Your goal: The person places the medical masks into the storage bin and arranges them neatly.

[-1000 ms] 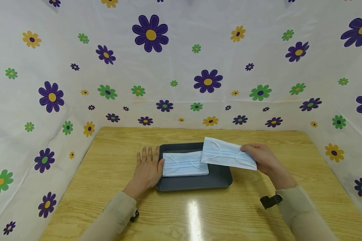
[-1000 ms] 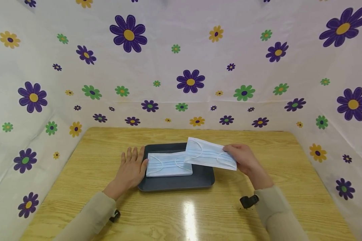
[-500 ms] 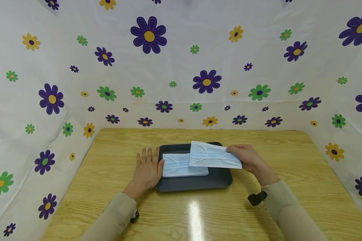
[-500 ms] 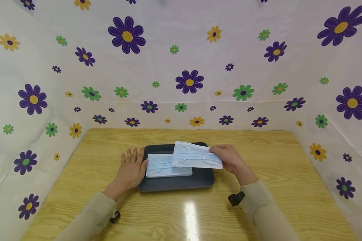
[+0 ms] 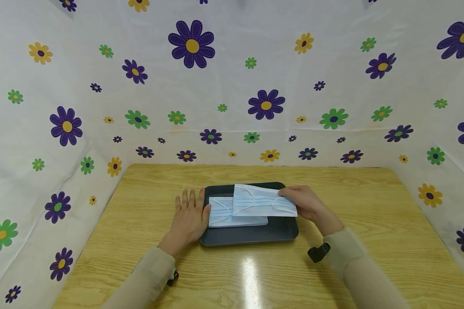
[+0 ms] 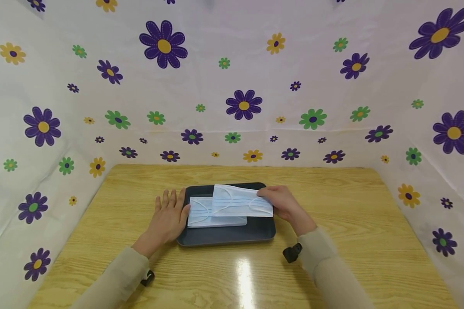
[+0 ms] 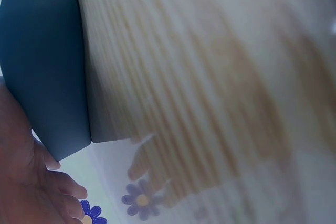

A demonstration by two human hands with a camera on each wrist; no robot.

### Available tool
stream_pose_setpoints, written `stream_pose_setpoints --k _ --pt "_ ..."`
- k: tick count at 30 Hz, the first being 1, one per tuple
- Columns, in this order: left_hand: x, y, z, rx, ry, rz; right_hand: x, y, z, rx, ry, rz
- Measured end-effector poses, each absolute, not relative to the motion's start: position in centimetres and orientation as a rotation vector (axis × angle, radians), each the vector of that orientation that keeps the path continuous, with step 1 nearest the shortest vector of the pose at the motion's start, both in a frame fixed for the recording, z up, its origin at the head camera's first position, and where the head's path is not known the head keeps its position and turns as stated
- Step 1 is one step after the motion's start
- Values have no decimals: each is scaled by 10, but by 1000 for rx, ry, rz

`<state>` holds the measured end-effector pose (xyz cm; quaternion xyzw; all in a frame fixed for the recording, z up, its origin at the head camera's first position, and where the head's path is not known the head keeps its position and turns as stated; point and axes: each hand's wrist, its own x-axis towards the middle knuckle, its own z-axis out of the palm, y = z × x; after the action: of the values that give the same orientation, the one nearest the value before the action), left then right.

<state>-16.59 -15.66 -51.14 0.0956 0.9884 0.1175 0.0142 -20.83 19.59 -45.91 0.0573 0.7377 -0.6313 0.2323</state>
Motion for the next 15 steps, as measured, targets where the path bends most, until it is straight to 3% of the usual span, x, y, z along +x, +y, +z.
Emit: stream_pose_setpoints --k 15 --pt "-166 -157 -512 291 3077 383 -216 167 -468 131 2046 -1679"
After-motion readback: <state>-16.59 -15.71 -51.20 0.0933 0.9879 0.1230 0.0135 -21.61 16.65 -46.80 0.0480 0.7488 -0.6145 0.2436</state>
